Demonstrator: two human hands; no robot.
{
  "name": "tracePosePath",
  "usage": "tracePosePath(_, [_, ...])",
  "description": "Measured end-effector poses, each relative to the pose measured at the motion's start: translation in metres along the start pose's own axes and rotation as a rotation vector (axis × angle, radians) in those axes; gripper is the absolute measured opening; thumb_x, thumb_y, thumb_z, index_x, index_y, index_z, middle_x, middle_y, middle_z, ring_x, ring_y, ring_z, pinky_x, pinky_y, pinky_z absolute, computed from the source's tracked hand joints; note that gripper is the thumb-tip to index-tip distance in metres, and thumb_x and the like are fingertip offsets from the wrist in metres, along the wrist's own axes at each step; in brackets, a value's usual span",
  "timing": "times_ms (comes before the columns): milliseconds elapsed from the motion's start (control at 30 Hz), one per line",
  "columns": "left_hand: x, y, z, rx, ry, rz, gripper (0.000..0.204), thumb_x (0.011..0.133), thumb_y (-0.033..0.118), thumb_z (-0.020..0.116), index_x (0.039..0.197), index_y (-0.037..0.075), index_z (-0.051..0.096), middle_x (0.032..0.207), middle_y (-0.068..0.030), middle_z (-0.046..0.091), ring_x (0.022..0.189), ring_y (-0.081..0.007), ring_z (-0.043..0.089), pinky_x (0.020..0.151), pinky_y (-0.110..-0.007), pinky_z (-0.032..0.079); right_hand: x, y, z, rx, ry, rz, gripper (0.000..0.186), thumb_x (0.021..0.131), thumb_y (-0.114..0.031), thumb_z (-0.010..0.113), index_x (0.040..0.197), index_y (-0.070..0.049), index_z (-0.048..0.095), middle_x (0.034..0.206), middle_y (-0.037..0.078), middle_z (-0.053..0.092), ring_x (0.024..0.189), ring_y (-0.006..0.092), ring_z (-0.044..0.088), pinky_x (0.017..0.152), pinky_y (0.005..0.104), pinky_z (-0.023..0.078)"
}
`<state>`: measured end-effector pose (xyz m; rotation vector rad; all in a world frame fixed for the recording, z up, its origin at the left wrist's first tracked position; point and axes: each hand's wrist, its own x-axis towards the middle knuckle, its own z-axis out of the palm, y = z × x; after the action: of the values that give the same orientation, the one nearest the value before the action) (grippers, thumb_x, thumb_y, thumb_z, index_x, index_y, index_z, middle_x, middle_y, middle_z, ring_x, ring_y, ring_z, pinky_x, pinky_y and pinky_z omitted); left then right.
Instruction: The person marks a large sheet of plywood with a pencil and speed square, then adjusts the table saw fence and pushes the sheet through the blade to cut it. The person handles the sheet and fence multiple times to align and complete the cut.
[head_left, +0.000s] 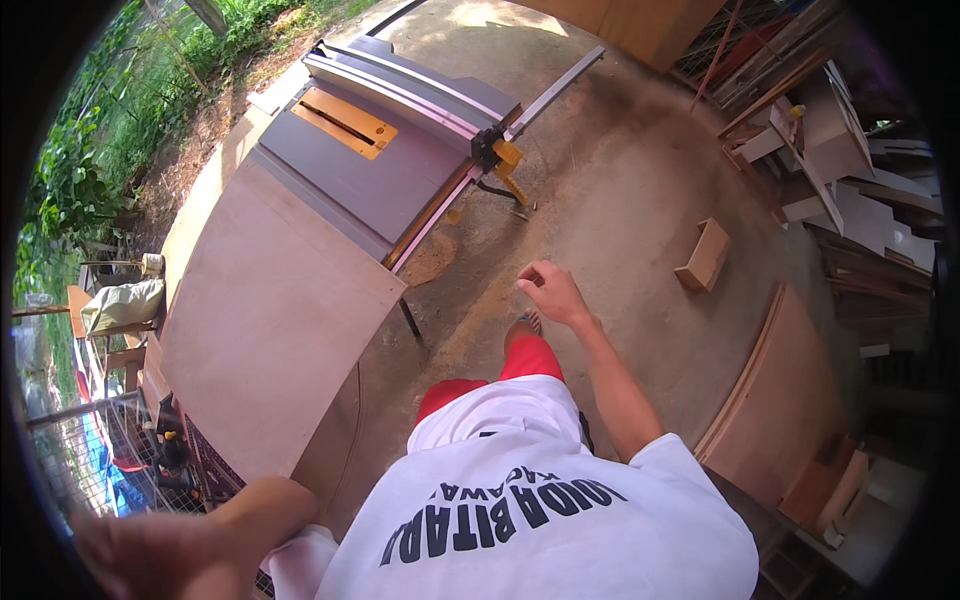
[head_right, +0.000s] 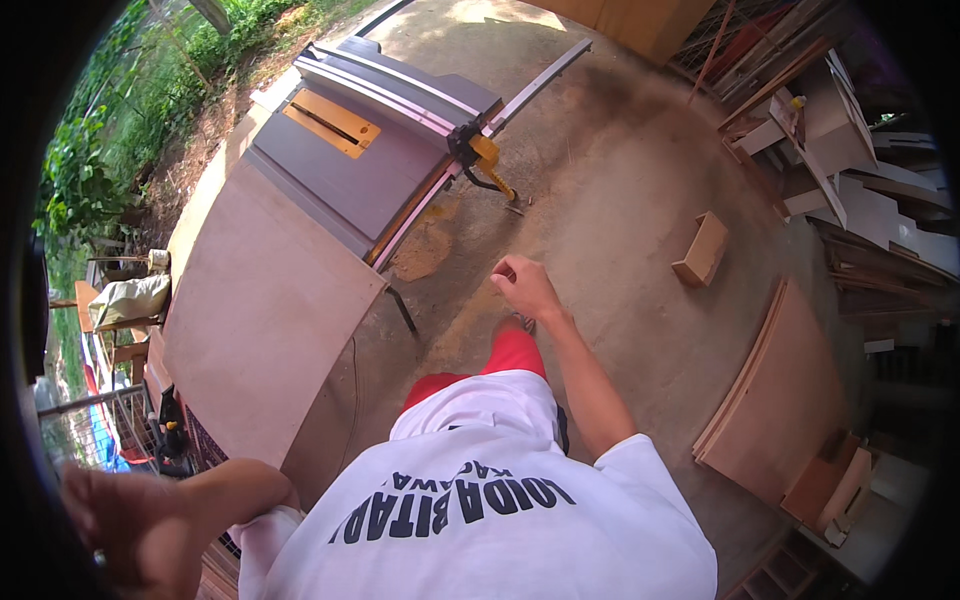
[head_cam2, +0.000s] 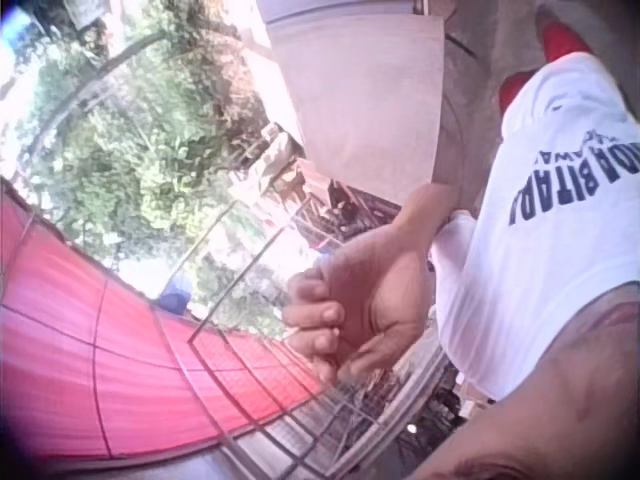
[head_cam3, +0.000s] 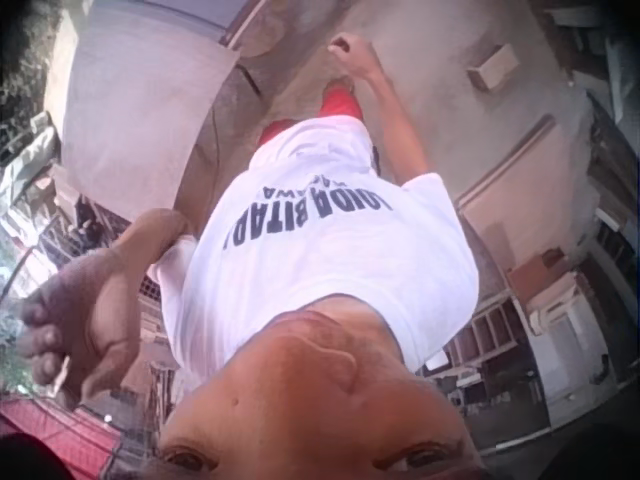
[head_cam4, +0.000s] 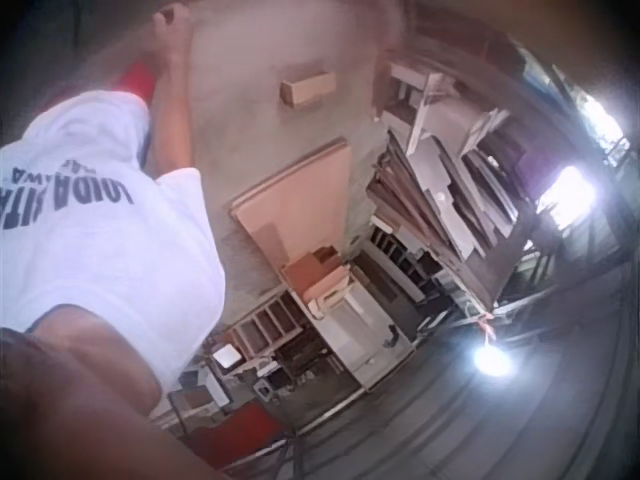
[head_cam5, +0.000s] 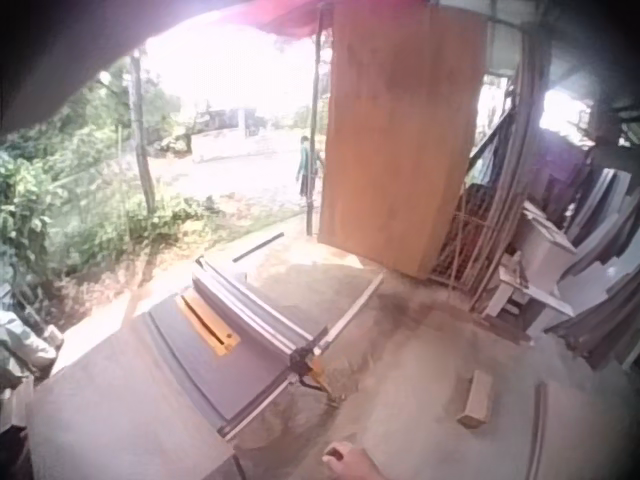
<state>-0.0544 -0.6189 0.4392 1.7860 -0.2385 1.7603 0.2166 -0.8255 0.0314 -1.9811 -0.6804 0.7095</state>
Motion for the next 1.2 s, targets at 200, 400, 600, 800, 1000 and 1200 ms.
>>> tracePosePath(200, [-0.266,-0.167,0.159,-0.554,0.166,-2.104,0.042,0.099,0.028,0.066,0.128,-0.001,0.058,0.111,-0.0094,0.063,0.102,-0.0206,0.062,0.091,-0.033,0.051,0.062,-0.005,-0.122,0.074,0.041,0.052,0.020,0.094,-0.017,0.071,0.101,0.001,0.072,0.091,0.011,0.076,0.082,0.0179,0.072,0.078,0.0328,0.057])
tracePosePath(400, [-0.372,-0.273,0.275,-0.692,0.867,-2.082,0.079,0.095,0.053,0.066,0.146,-0.003,0.044,0.144,-0.0167,0.047,0.135,-0.0275,0.046,0.117,-0.044,0.037,0.221,-0.049,-0.230,0.017,0.032,-0.135,0.020,0.094,-0.018,0.070,0.101,0.001,0.072,0.088,0.011,0.075,0.081,0.0180,0.073,0.076,0.0322,0.056])
tracePosePath(600, [-0.408,-0.342,0.344,-0.754,1.231,-1.868,0.091,0.085,0.065,0.072,0.142,-0.003,0.050,0.147,-0.0132,0.046,0.136,-0.0295,0.045,0.124,-0.048,0.024,0.350,-0.035,-0.272,-0.099,-0.125,-0.350,0.017,0.092,-0.015,0.071,0.099,0.001,0.072,0.088,0.015,0.075,0.080,0.0210,0.073,0.073,0.0343,0.056])
tracePosePath(800, [-0.444,-0.365,0.378,-0.411,1.650,-1.552,0.044,0.089,0.052,0.076,0.112,0.015,0.070,0.110,-0.0026,0.065,0.101,-0.0205,0.058,0.094,-0.039,0.047,0.395,0.040,-0.382,-0.044,-0.194,-0.134,0.016,0.093,-0.015,0.072,0.098,0.001,0.072,0.085,0.010,0.074,0.079,0.0156,0.070,0.072,0.0322,0.055])
tracePosePath(1000, [-0.415,-0.384,0.415,-0.227,1.969,-1.236,0.044,0.091,0.054,0.073,0.111,0.015,0.068,0.103,-0.0037,0.063,0.094,-0.0187,0.060,0.087,-0.034,0.052,0.436,0.174,-0.514,-0.014,0.043,0.139,0.013,0.095,-0.013,0.070,0.095,0.000,0.071,0.079,-0.001,0.067,0.072,0.0072,0.060,0.067,0.0260,0.049])
tracePosePath(1200, [-0.419,-0.430,0.462,0.214,1.847,-1.120,0.059,0.088,0.065,0.070,0.113,0.012,0.063,0.103,-0.0028,0.060,0.086,-0.0163,0.056,0.074,-0.031,0.047,0.546,0.222,-0.621,-0.067,0.024,0.143,0.013,0.094,-0.012,0.070,0.092,0.001,0.071,0.077,0.000,0.066,0.072,0.0083,0.060,0.068,0.0276,0.050])
